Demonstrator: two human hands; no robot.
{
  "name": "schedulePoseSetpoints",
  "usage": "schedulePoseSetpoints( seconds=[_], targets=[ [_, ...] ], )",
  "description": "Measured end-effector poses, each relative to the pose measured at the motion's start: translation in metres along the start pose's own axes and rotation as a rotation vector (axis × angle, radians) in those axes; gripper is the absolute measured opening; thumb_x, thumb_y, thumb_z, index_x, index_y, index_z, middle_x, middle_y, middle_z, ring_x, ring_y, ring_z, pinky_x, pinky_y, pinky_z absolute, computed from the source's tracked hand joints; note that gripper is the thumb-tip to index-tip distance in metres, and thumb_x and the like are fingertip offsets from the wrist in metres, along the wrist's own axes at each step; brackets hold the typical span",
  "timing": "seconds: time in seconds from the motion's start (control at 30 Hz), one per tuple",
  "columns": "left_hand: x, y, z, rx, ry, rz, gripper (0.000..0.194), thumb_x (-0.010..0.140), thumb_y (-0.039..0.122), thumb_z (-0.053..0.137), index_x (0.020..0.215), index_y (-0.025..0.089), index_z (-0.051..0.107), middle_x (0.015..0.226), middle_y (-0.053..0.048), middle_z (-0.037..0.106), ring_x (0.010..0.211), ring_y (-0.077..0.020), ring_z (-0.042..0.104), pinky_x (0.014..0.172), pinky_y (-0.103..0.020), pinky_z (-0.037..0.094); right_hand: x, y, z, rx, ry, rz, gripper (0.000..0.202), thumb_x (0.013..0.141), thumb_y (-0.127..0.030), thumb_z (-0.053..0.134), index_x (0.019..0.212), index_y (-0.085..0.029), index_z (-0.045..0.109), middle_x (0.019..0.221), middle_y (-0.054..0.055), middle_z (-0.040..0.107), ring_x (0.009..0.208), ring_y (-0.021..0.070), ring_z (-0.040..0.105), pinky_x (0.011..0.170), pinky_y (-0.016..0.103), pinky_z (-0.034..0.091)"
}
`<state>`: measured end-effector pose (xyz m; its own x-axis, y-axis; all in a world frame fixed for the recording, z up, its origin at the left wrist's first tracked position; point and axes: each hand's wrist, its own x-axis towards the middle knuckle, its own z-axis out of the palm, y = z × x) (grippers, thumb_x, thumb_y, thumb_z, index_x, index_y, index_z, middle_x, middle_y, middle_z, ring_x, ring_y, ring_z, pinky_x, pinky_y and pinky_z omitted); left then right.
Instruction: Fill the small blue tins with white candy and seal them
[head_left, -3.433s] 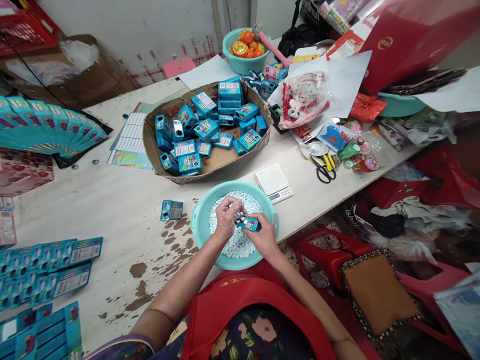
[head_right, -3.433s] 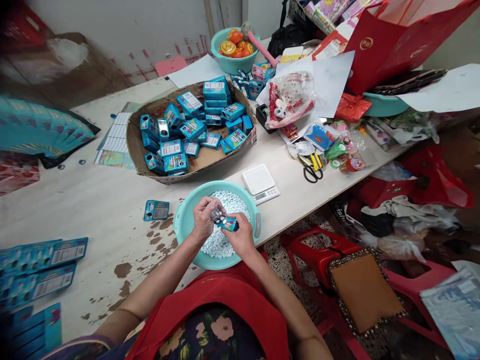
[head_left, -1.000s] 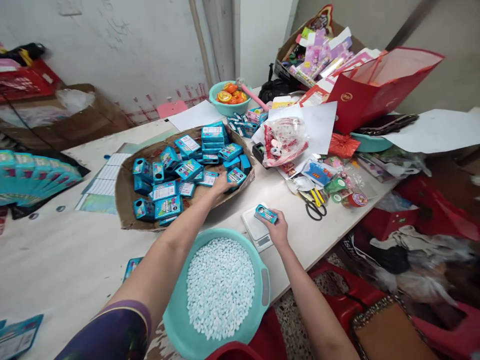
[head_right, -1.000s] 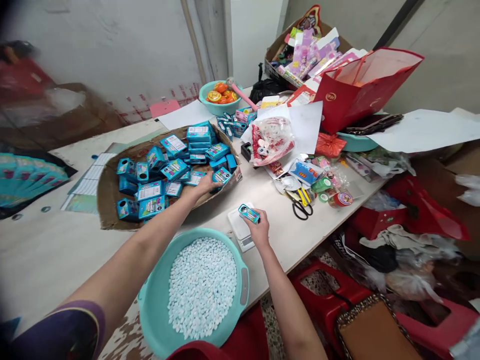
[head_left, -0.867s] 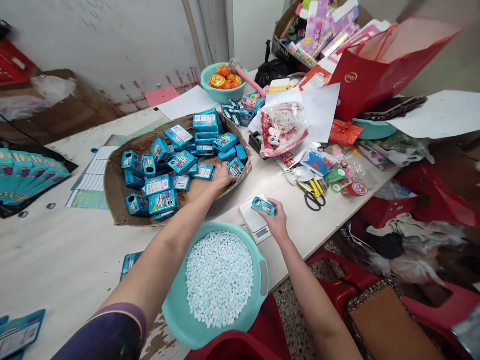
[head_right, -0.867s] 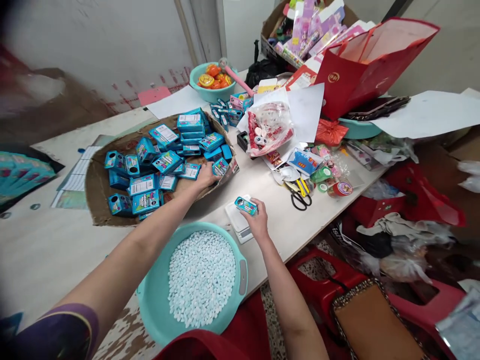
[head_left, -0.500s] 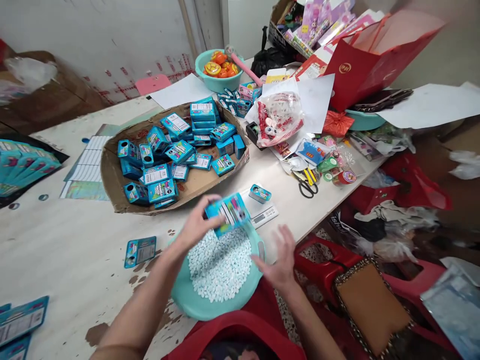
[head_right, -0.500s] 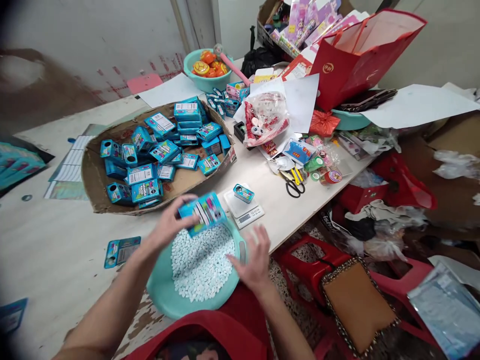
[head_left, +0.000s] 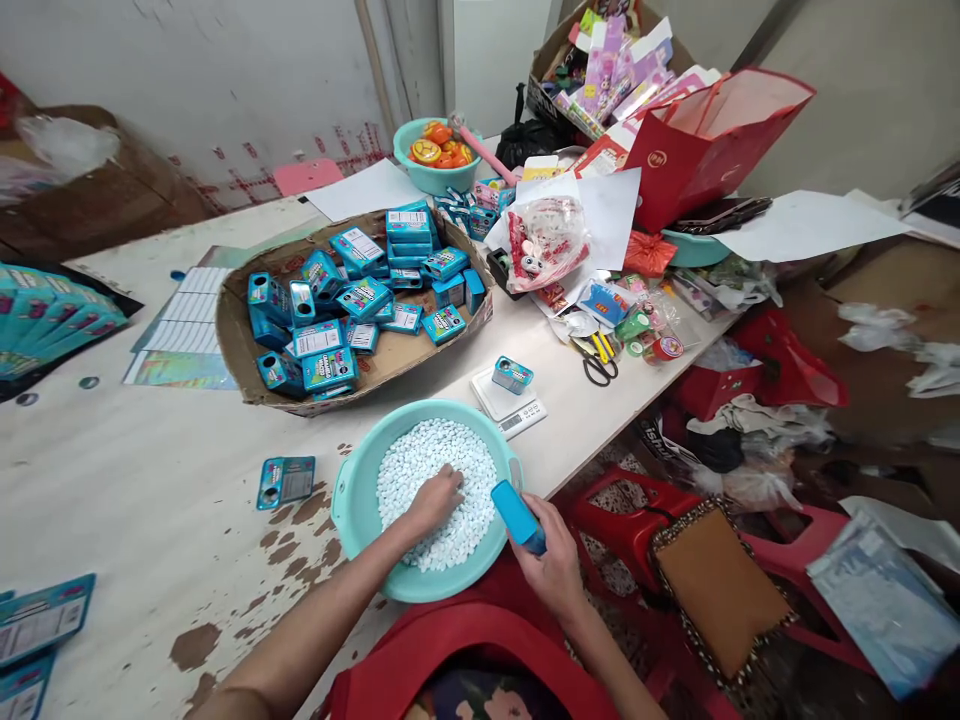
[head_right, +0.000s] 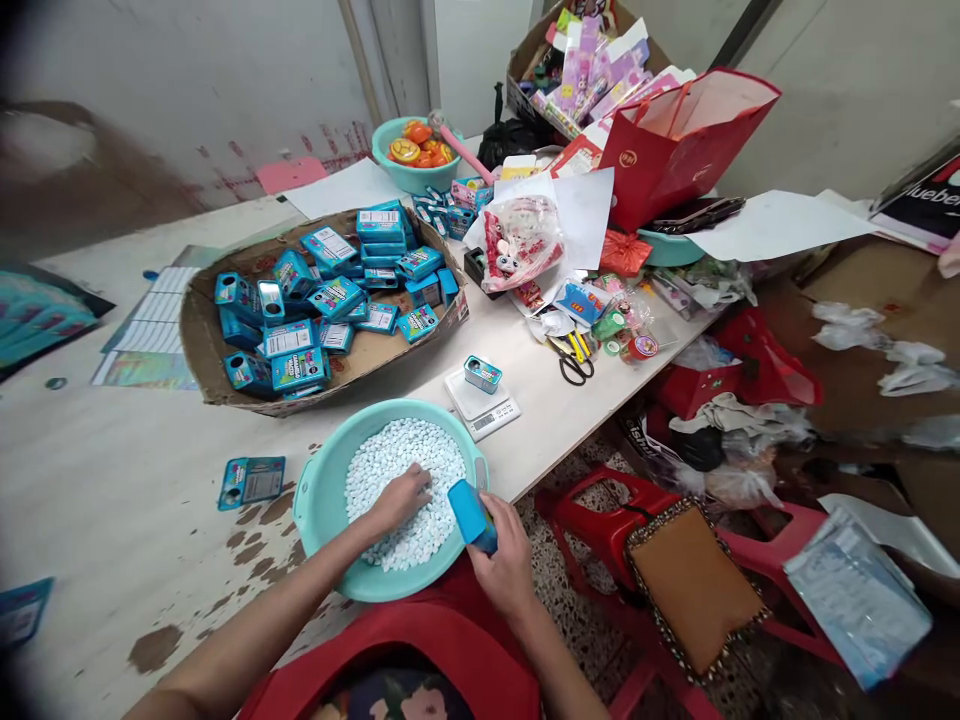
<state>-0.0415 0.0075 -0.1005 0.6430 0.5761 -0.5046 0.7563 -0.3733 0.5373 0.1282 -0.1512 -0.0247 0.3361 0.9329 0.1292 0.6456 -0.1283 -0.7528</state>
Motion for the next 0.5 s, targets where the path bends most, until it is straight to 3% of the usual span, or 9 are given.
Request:
schedulePoseSetpoints(
  seconds=[0.13, 0.2, 0.3, 0.4, 0.5],
  targets=[
    [-0.011, -0.009, 0.002, -0.22, -0.058, 0.03, 0.01, 0.071, 0.016, 0.053, 0.079, 0.018, 0.06, 0.082, -0.004, 0.061, 0.081, -0.0198, 0.057, 0.073, -0.029, 0.042, 0.0, -0.001, -0.003, 0.076, 0.05, 0.14, 0.039, 0.083, -0.025, 0.059, 0.122, -0.021, 0.053, 0.116, 0.011, 0.06, 0.106, 0.0243, 0.059, 0.091, 0.04, 0.05],
    [-0.019, -0.016, -0.009, -0.526, -0.095, -0.024, 0.009, 0.071, 0.022, 0.058, 0.079, 0.017, 0.059, 0.072, -0.001, 0.059, 0.068, -0.0158, 0.056, 0.06, -0.024, 0.041, 0.002, 0.0, -0.004, 0.122, 0.072, 0.198, 0.039, 0.082, -0.028, 0.061, 0.12, -0.021, 0.054, 0.114, 0.01, 0.061, 0.103, 0.0238, 0.06, 0.089, 0.038, 0.05],
    [-0.025, -0.025, -0.027, -1.044, -0.134, -0.125, 0.028, 0.074, 0.037, 0.062, 0.095, 0.019, 0.057, 0.074, 0.0, 0.06, 0.055, -0.0116, 0.054, 0.043, -0.019, 0.032, 0.004, 0.004, -0.005, 0.185, 0.088, 0.307, 0.041, 0.08, -0.033, 0.064, 0.118, -0.02, 0.055, 0.109, 0.009, 0.064, 0.096, 0.0231, 0.062, 0.083, 0.036, 0.052],
    [-0.019, -0.023, -0.034, -1.342, -0.046, -0.238, 0.036, 0.076, 0.048, 0.061, 0.097, 0.018, 0.058, 0.079, -0.003, 0.063, 0.054, -0.0117, 0.058, 0.039, -0.018, 0.033, 0.008, 0.007, -0.006, 0.245, 0.096, 0.403, 0.043, 0.079, -0.036, 0.065, 0.117, -0.018, 0.055, 0.104, 0.009, 0.066, 0.09, 0.0222, 0.062, 0.078, 0.035, 0.053],
    [-0.005, -0.013, -0.035, -1.579, 0.077, -0.403, 0.032, 0.076, 0.046, 0.063, 0.075, 0.014, 0.057, 0.062, -0.002, 0.058, 0.045, -0.01, 0.053, 0.037, -0.018, 0.035, 0.011, 0.008, -0.006, 0.281, 0.106, 0.433, 0.043, 0.078, -0.038, 0.066, 0.114, -0.017, 0.056, 0.101, 0.008, 0.067, 0.087, 0.021, 0.063, 0.077, 0.034, 0.052]
  ],
)
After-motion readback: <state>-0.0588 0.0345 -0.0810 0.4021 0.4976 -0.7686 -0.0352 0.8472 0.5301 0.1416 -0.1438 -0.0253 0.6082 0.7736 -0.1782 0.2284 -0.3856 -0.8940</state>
